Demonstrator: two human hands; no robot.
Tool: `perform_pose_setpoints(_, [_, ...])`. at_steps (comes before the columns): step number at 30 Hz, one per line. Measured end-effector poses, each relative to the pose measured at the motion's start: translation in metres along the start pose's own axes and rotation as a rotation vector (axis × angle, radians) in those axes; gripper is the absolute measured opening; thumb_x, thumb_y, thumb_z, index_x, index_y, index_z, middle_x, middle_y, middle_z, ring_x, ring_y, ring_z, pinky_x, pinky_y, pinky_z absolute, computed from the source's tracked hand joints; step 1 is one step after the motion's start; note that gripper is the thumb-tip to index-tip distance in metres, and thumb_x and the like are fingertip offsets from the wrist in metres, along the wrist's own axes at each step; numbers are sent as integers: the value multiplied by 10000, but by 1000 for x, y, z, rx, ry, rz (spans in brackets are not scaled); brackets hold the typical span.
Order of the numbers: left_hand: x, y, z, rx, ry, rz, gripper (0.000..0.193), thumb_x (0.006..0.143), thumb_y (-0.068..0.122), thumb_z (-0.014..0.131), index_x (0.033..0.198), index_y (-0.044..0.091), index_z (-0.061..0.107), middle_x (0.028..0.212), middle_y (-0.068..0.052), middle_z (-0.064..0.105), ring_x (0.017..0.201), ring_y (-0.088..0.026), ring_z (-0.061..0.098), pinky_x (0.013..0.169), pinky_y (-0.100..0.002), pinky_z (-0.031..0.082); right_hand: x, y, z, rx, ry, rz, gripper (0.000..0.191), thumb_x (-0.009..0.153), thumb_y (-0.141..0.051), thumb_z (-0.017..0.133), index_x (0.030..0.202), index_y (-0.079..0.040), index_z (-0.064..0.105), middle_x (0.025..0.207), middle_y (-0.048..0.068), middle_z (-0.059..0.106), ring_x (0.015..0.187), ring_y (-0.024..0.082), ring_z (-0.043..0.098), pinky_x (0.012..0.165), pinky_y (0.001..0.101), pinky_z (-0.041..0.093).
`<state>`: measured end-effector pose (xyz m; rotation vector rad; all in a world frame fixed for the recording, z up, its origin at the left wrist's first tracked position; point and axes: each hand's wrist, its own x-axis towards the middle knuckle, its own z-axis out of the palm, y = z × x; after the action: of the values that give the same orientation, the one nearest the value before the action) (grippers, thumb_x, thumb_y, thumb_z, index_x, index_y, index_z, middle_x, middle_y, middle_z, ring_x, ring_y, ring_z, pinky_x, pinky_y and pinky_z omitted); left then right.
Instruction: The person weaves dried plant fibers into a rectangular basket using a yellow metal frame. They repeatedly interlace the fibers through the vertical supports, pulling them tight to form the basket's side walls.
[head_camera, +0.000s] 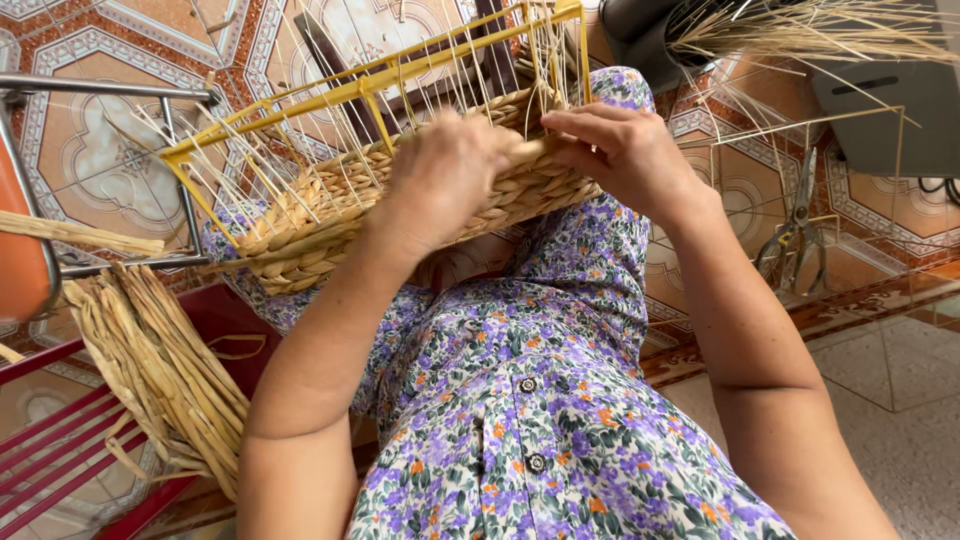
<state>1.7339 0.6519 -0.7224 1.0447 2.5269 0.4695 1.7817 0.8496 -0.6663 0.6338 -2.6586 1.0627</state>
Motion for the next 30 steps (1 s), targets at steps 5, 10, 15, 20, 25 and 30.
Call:
perform_pose_setpoints(5, [-15, 33, -38, 29, 712, 233, 214, 857, 301, 794, 858, 89, 767, 855, -40, 649, 874, -229, 563, 720, -378, 527, 7, -2, 6, 61, 27, 173, 119, 975, -22, 745, 1073, -11, 678, 950, 119, 708, 840, 272, 713, 737, 381, 583])
perform_pose_setpoints(10, [7, 44, -9, -197, 162, -123, 176, 985, 234, 637, 1080, 104, 707, 852, -58, 661, 753, -205, 628, 637, -329, 567, 4, -1, 14, 102, 67, 186, 154, 978, 8, 710, 1063, 0, 581, 903, 133, 660, 816, 288, 683, 710, 390, 543])
perform_pose_setpoints(15, [46, 5, 15, -739, -113, -290, 241, 996, 152, 548, 1206, 220, 646, 882, -7, 709, 635, -123, 673, 525, -217, 549, 1, 4, 16, 431, -22, 492, 94, 1037, 22, 630, 1091, -14, 562, 865, 32, 664, 721, 120, 654, 613, 265, 550])
perform_pose_setpoints(20, [18, 18, 42, -346, 541, 401, 66, 1043, 104, 678, 1026, 92, 741, 948, -54, 694, 823, -159, 708, 699, -212, 637, 3, 9, 14, 470, -18, 497, 77, 1009, 25, 664, 1046, -37, 636, 887, 16, 697, 773, 72, 657, 650, 244, 566])
perform_pose_setpoints(25, [-16, 20, 50, -293, 581, 145, 268, 961, 96, 704, 1185, -45, 660, 1190, -169, 672, 851, -208, 721, 673, -231, 634, 8, 5, 17, 124, -150, 360, 83, 976, 12, 706, 1032, -47, 689, 856, 49, 725, 745, 109, 682, 630, 271, 566])
perform_pose_setpoints(30, [-34, -10, 44, -261, 490, -46, 141, 975, 111, 729, 1084, 43, 672, 965, -65, 682, 771, -173, 708, 685, -234, 631, 9, 0, 17, 290, -170, 419, 102, 948, 9, 682, 1022, -27, 621, 1072, 46, 736, 647, 153, 632, 516, 296, 489])
